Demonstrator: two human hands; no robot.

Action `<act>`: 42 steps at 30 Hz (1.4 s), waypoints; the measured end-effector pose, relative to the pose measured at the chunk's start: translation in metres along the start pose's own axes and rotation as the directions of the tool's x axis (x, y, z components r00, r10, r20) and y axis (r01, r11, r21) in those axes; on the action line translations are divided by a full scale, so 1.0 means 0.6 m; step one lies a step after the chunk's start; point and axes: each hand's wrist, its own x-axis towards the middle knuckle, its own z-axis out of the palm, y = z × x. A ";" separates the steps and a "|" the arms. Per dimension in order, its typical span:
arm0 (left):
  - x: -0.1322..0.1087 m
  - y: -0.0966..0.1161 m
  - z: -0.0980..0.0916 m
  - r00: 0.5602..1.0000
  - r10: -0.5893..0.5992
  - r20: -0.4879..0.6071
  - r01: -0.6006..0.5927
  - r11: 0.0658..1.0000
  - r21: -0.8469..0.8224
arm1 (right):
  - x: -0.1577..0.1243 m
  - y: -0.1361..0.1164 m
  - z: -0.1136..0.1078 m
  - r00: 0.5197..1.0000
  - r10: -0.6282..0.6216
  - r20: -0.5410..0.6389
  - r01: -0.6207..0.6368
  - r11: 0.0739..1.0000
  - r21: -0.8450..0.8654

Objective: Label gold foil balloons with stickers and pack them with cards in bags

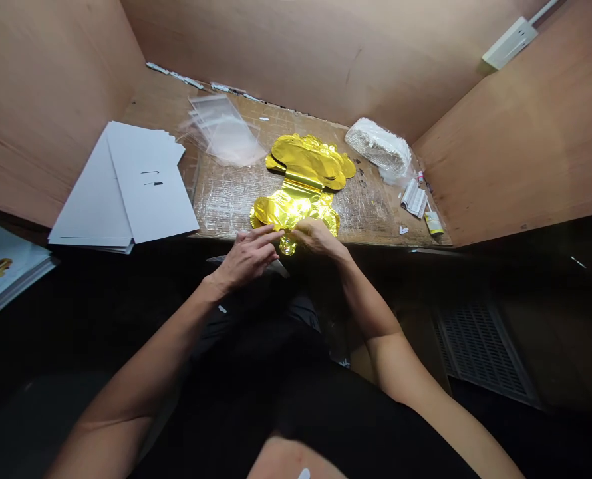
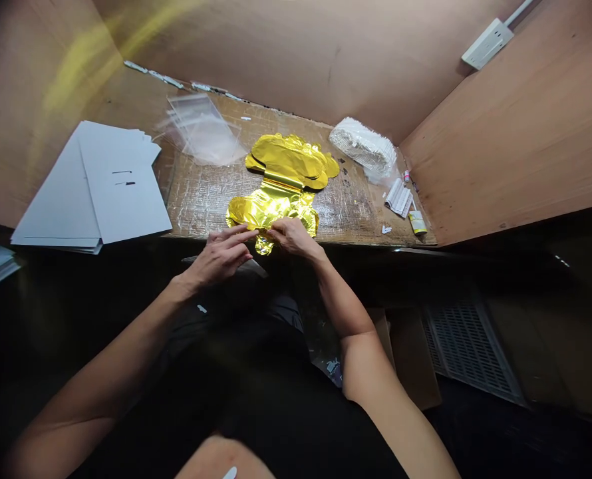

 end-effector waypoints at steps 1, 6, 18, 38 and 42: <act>0.001 0.006 0.005 1.000 0.021 0.014 -0.021 1.000 0.000 | 0.003 0.000 -0.001 1.000 0.000 0.006 0.000 1.000 0.020; 0.008 0.014 0.032 0.995 0.020 0.096 -0.016 0.999 -0.036 | 0.032 0.038 -0.074 0.999 0.054 -0.007 -0.052 0.992 0.114; 0.015 -0.008 -0.070 0.745 -0.642 -0.181 0.359 0.614 -0.702 | -0.042 0.019 -0.091 0.990 0.075 -0.121 -0.005 0.867 0.497; 0.019 -0.007 -0.083 0.653 -0.745 -0.137 0.394 0.488 -0.778 | -0.060 -0.025 0.013 0.773 -0.525 -0.356 0.382 0.833 -0.400; 0.010 -0.014 -0.081 0.637 -0.762 -0.117 0.420 0.471 -0.776 | -0.064 -0.033 0.028 0.792 -0.488 -0.367 0.405 0.870 -0.282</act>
